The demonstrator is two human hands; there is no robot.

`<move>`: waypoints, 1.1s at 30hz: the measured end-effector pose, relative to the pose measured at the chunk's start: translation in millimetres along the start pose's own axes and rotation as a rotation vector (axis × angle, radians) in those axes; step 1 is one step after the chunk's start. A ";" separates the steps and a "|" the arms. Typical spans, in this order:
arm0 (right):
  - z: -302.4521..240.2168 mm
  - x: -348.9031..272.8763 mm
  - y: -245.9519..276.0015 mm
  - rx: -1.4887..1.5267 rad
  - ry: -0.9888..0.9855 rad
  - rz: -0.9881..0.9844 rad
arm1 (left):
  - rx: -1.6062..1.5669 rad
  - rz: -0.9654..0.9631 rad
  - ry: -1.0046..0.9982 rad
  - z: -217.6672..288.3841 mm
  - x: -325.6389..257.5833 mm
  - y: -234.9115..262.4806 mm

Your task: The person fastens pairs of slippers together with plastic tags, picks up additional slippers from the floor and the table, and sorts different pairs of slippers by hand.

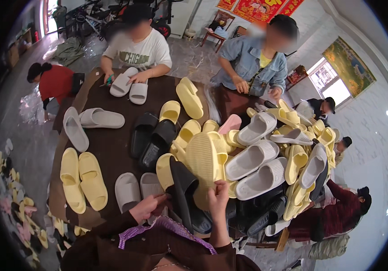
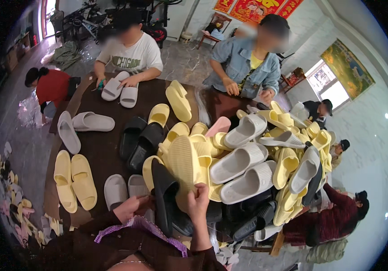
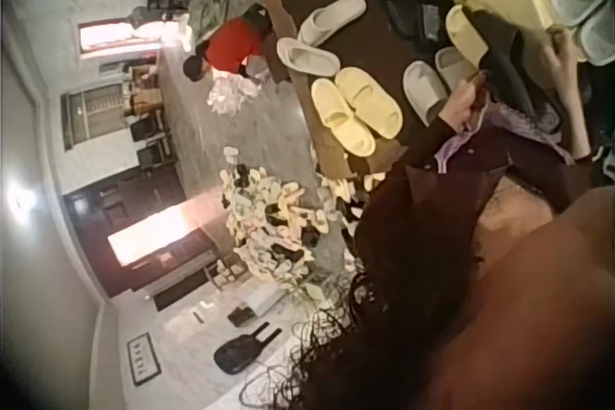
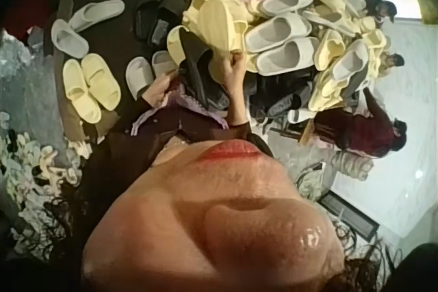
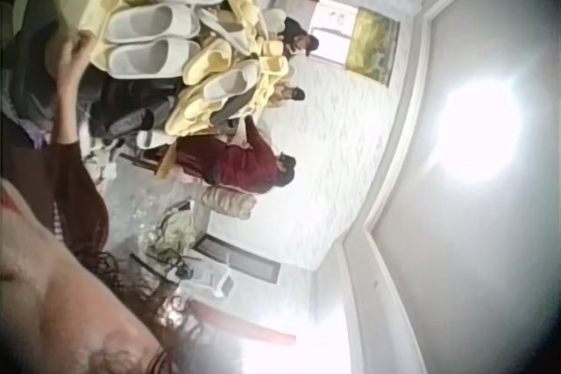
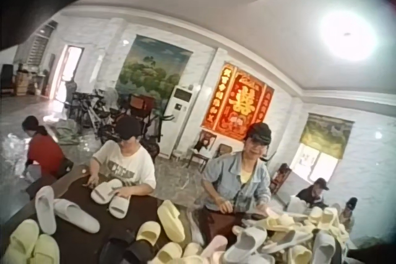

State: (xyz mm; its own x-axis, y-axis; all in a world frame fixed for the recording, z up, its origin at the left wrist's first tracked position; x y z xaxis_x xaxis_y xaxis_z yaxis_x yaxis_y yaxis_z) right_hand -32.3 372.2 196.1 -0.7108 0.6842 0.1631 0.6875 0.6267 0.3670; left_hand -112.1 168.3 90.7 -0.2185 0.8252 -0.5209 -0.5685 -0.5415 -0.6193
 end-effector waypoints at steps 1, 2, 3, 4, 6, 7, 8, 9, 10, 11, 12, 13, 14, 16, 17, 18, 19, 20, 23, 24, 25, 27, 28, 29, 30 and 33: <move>-4.6 3.3 4.8 0.024 0.032 0.032 | -0.018 -0.010 0.001 0.6 0.2 2.0; -9.1 3.8 8.9 0.051 0.061 0.073 | -0.028 -0.022 0.007 1.3 -3.0 4.6; -12.3 4.9 10.8 0.055 0.058 0.072 | -0.027 -0.017 0.010 2.5 -7.8 7.0; -16.1 8.0 14.3 0.036 0.065 0.071 | -0.036 0.009 0.011 4.2 -11.3 9.3; -24.9 14.7 21.1 -0.001 0.081 0.070 | -0.053 0.059 0.012 6.6 -19.6 13.2; -28.8 19.1 24.9 -0.001 0.084 0.071 | -0.052 0.058 0.009 6.8 -22.6 13.2; -33.3 23.6 28.8 0.042 0.096 0.078 | -0.058 0.070 -0.007 7.8 -26.3 14.7; -38.8 28.6 33.5 0.084 0.109 0.086 | -0.064 0.081 -0.024 9.1 -30.0 15.6; -44.3 33.9 38.4 0.126 0.121 0.093 | -0.071 0.092 -0.041 10.2 -33.4 16.7; -49.9 39.9 42.9 0.126 0.125 0.094 | -0.070 0.090 -0.045 10.0 -36.6 17.4; -55.3 45.6 48.6 0.202 0.136 0.099 | -0.080 0.090 -0.064 9.4 -39.9 18.5; -60.1 51.6 54.5 0.279 0.145 0.104 | -0.090 0.089 -0.083 8.4 -42.7 19.8; -63.9 57.5 60.6 0.355 0.154 0.109 | -0.100 0.089 -0.101 7.5 -45.2 21.4; -68.1 70.6 75.2 0.398 0.149 0.110 | -0.106 0.072 -0.113 4.4 -45.2 25.4; -68.5 76.6 82.3 0.445 0.139 0.108 | -0.113 0.062 -0.123 2.8 -45.1 26.7; -68.9 81.7 87.8 0.492 0.130 0.107 | -0.119 0.052 -0.134 1.6 -45.4 26.1; -75.2 85.9 90.0 0.493 0.129 0.108 | -0.118 0.053 -0.133 0.5 -45.4 25.6; -81.3 88.7 93.4 0.552 0.114 0.108 | -0.130 0.069 -0.122 -1.1 -45.4 25.6; -97.3 97.9 109.0 0.666 0.090 0.120 | -0.146 0.092 -0.097 -1.2 -42.2 22.7; -99.9 102.8 115.8 0.640 0.092 0.113 | -0.140 0.097 -0.090 -0.3 -42.6 21.1; -101.5 106.9 122.1 0.614 0.093 0.106 | -0.135 0.101 -0.084 0.5 -43.2 19.5; -101.5 113.1 128.6 0.590 0.097 0.097 | -0.129 0.107 -0.080 2.6 -43.3 17.1; -100.5 116.9 130.6 0.597 0.091 0.103 | -0.142 0.106 -0.087 3.4 -43.6 16.5; -99.0 120.5 132.2 0.605 0.084 0.108 | -0.156 0.106 -0.094 3.7 -44.0 16.5; -96.6 124.2 133.7 0.613 0.075 0.113 | -0.169 0.107 -0.099 4.1 -43.1 16.3; -78.4 142.1 148.1 0.609 0.066 0.153 | -0.168 0.133 -0.092 7.4 -30.5 12.1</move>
State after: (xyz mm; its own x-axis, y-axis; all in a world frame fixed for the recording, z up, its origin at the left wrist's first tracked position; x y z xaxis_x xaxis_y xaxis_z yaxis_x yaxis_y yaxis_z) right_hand -43.1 533.0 345.5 -0.5923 0.7705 0.2356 0.7297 0.6370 -0.2485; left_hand -118.3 137.8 103.4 -0.3587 0.7517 -0.5534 -0.3918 -0.6594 -0.6417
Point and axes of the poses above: each hand's wrist, its own x-axis towards the middle knuckle, its own y-axis out of the back of the hand, z = x × y, the point moved 6 cm from there along x, towards the middle knuckle, and after that the axes turned 3 degrees about -z, right-handed, at the moved point
